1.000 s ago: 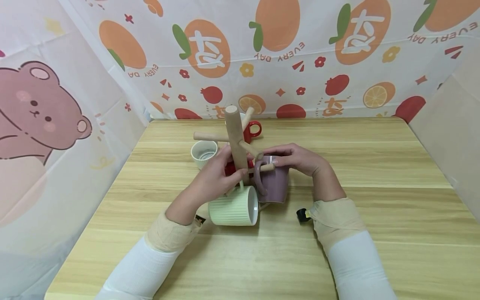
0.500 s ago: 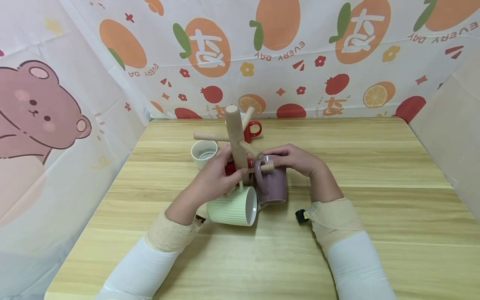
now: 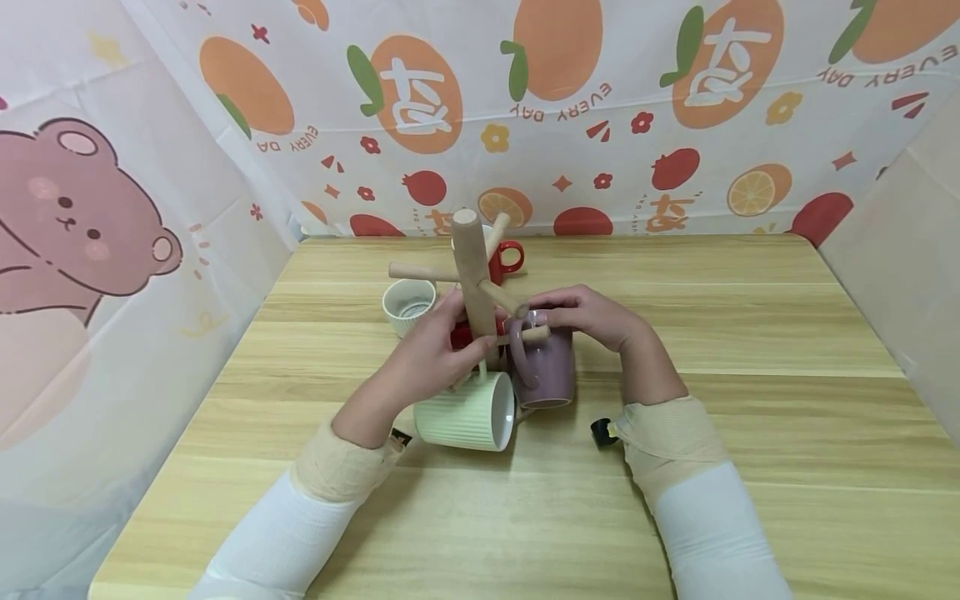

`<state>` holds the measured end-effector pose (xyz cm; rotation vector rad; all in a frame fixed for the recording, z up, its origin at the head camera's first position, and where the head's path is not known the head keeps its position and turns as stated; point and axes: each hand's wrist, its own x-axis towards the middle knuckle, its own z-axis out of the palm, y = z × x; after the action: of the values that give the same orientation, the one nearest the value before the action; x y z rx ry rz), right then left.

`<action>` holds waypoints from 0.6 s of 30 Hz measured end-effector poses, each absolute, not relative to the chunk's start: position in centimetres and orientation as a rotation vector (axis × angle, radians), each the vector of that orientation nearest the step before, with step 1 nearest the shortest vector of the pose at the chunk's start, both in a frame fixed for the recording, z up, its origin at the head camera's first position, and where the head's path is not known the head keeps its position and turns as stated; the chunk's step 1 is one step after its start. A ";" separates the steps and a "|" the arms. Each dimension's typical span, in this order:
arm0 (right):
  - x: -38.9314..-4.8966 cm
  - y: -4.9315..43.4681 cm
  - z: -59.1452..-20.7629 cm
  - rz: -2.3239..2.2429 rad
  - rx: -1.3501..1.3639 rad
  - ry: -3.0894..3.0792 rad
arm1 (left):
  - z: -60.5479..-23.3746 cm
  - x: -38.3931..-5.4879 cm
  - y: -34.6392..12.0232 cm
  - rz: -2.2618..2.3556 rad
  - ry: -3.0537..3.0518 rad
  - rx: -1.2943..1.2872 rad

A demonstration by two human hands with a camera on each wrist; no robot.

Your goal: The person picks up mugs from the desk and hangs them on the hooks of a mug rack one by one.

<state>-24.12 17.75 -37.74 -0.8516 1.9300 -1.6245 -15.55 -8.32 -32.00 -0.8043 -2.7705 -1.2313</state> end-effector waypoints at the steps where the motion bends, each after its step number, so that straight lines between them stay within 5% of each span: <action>1: -24.1 17.7 -37.7 -1.623 -0.857 1.948 | -32.0 -15.6 -8.3 -1.224 -2.767 -0.812; 18: -21.2 15.8 -32.5 -1.924 -1.127 2.071 | -32.1 -15.9 -8.3 -1.217 -2.747 -0.833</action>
<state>-21.18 15.83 -32.55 -1.1270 2.0712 -1.9242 -15.90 -8.33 -32.15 -0.8331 -2.7467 -1.2170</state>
